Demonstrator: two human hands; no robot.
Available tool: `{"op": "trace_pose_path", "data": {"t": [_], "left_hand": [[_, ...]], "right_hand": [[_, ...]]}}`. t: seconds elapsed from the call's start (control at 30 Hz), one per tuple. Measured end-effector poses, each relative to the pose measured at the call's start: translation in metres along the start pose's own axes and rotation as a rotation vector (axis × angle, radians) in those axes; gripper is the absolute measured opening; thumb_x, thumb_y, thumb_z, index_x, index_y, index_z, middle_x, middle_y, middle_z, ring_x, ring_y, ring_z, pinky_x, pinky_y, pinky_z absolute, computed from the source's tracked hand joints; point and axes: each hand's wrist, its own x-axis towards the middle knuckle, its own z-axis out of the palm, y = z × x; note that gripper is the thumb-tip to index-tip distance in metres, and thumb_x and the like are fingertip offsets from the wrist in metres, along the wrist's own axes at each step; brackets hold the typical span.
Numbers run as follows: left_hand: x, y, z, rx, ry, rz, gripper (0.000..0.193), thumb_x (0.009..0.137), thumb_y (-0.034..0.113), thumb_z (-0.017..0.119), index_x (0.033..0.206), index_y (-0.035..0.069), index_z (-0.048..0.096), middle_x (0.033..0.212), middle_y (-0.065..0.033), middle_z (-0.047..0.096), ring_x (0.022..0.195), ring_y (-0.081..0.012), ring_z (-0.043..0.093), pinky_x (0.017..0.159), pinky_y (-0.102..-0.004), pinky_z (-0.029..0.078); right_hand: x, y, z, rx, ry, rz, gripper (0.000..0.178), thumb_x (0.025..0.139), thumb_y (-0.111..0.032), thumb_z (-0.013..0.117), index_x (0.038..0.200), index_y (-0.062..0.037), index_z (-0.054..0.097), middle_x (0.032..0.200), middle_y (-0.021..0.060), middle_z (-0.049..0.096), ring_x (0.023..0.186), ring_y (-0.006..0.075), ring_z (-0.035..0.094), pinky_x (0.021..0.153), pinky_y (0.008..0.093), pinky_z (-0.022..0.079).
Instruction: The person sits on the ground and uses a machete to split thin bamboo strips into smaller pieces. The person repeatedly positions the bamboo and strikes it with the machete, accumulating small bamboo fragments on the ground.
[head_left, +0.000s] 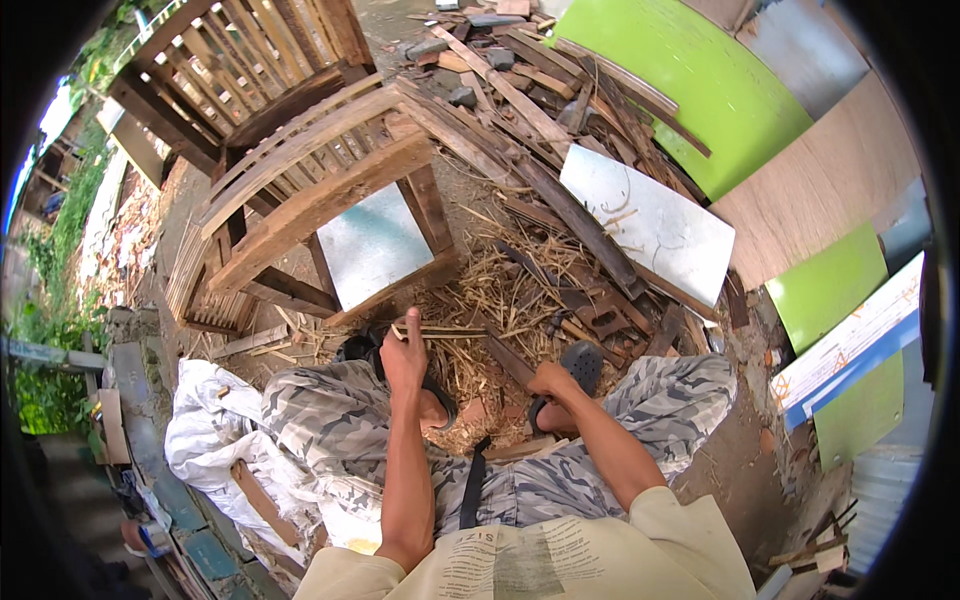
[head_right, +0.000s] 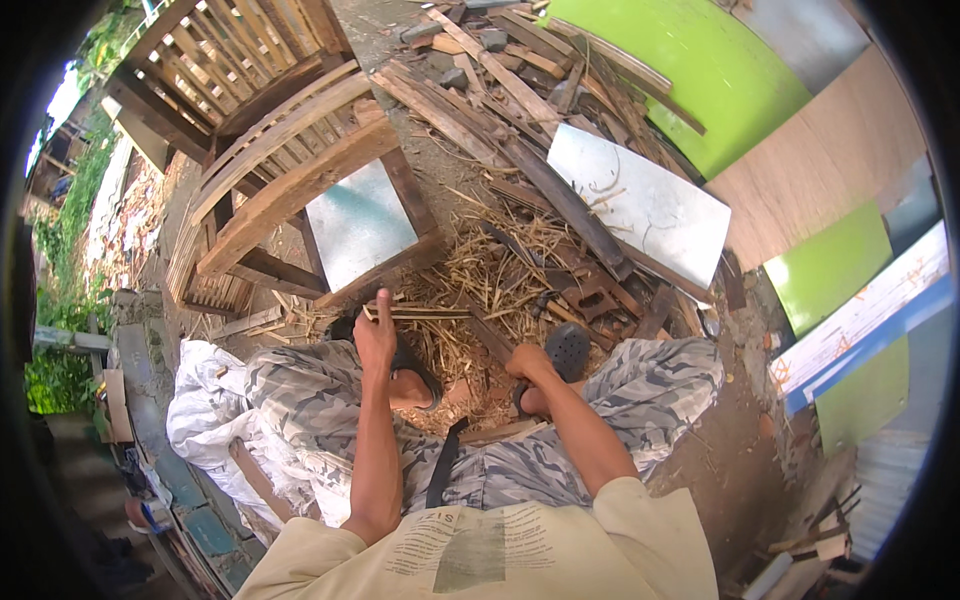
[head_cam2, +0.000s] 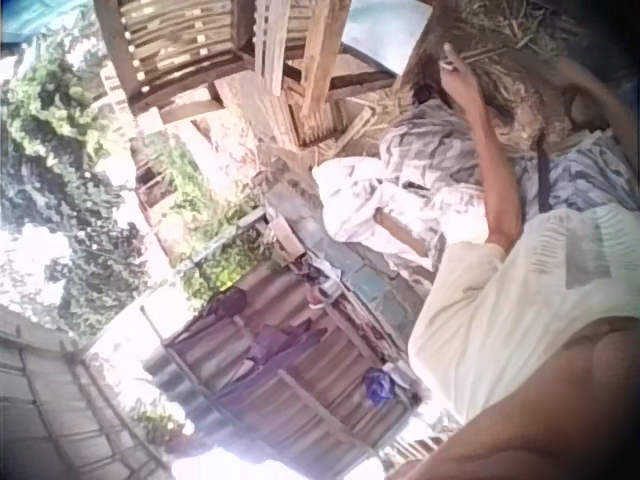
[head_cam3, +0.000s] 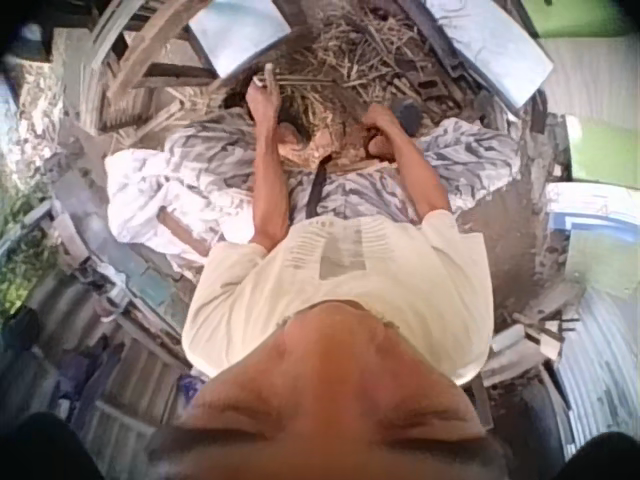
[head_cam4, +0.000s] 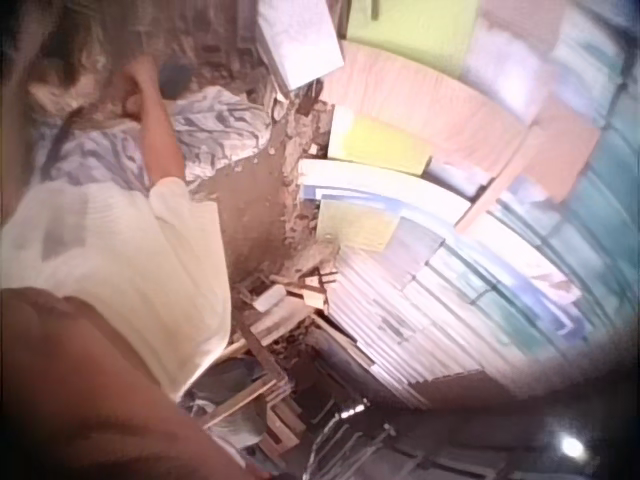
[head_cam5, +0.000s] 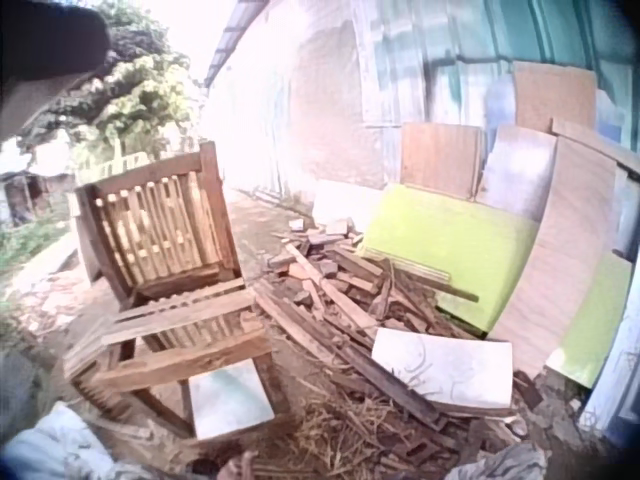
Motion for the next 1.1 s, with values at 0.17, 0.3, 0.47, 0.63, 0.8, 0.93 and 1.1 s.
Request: {"op": "trace_pose_path", "data": {"t": [0.17, 0.3, 0.47, 0.63, 0.8, 0.93, 1.1], "left_hand": [[0.000, -0.007, -0.020, -0.028, 0.020, 0.045, 0.051, 0.090, 0.046, 0.061, 0.088, -0.005, 0.068, 0.070, -0.0225, 0.065, 0.063, -0.0403, 0.062, 0.063, -0.0436, 0.048], [-0.010, 0.027, -0.075, -0.224, 0.021, 0.039, 0.042, 0.090, 0.035, 0.066, 0.083, -0.007, 0.069, 0.066, -0.0159, 0.067, 0.057, -0.0233, 0.061, 0.059, -0.0351, 0.047], [-0.026, 0.075, -0.165, -0.540, -0.059, 0.334, 0.022, 0.087, 0.013, 0.068, 0.099, -0.006, 0.071, 0.106, -0.0146, 0.072, 0.098, -0.0164, 0.065, 0.087, -0.0276, 0.049], [-0.005, 0.086, -0.229, -0.677, -0.078, 0.626, 0.019, 0.076, 0.002, 0.065, 0.094, -0.002, 0.064, 0.114, -0.0194, 0.067, 0.107, -0.0233, 0.062, 0.094, -0.0348, 0.048], [0.040, 0.067, -0.258, -0.861, -0.092, 0.631, 0.025, 0.074, 0.008, 0.068, 0.098, 0.001, 0.063, 0.119, -0.0191, 0.064, 0.111, -0.0251, 0.060, 0.097, -0.0350, 0.047], [0.090, 0.065, -0.275, -0.775, -0.086, 0.544, 0.040, 0.077, 0.015, 0.074, 0.112, 0.000, 0.061, 0.120, -0.0166, 0.063, 0.107, -0.0241, 0.061, 0.097, -0.0345, 0.046], [0.152, 0.018, -0.293, 0.096, 0.334, 0.611, 0.042, 0.080, 0.022, 0.075, 0.116, 0.002, 0.065, 0.116, -0.0144, 0.065, 0.099, -0.0292, 0.063, 0.092, -0.0376, 0.048]], "right_hand": [[-0.072, -0.005, -0.054, 0.004, 0.094, -0.108, 0.037, 0.084, -0.026, 0.066, 0.070, 0.0085, 0.065, 0.065, 0.0214, 0.064, 0.057, 0.0317, 0.067, 0.053, 0.0431, 0.051], [-0.132, -0.004, -0.070, 0.006, 0.346, -0.218, 0.043, 0.083, -0.034, 0.070, 0.075, 0.0087, 0.065, 0.063, 0.0207, 0.064, 0.054, 0.0309, 0.066, 0.055, 0.0407, 0.051], [-0.154, 0.010, -0.071, 0.323, 0.472, -0.262, 0.044, 0.083, -0.034, 0.070, 0.082, 0.0093, 0.063, 0.059, 0.0190, 0.062, 0.052, 0.0286, 0.064, 0.052, 0.0387, 0.049], [-0.127, 0.011, -0.069, 0.392, 0.544, -0.198, 0.044, 0.082, -0.037, 0.070, 0.093, 0.0058, 0.067, 0.066, 0.0198, 0.065, 0.062, 0.0337, 0.067, 0.061, 0.0421, 0.051], [-0.120, -0.002, -0.064, 0.308, 0.585, -0.263, 0.046, 0.081, -0.039, 0.071, 0.096, 0.0048, 0.068, 0.072, 0.0222, 0.066, 0.073, 0.0375, 0.066, 0.068, 0.0441, 0.049], [-0.114, 0.000, -0.057, 0.232, 0.658, -0.332, 0.050, 0.081, -0.040, 0.071, 0.098, 0.0070, 0.067, 0.066, 0.0208, 0.064, 0.066, 0.0360, 0.065, 0.063, 0.0432, 0.049], [-0.109, -0.002, -0.055, 0.209, 0.602, -0.292, 0.051, 0.080, -0.039, 0.070, 0.101, 0.0062, 0.068, 0.088, 0.0265, 0.068, 0.088, 0.0419, 0.066, 0.078, 0.0453, 0.051]]}}
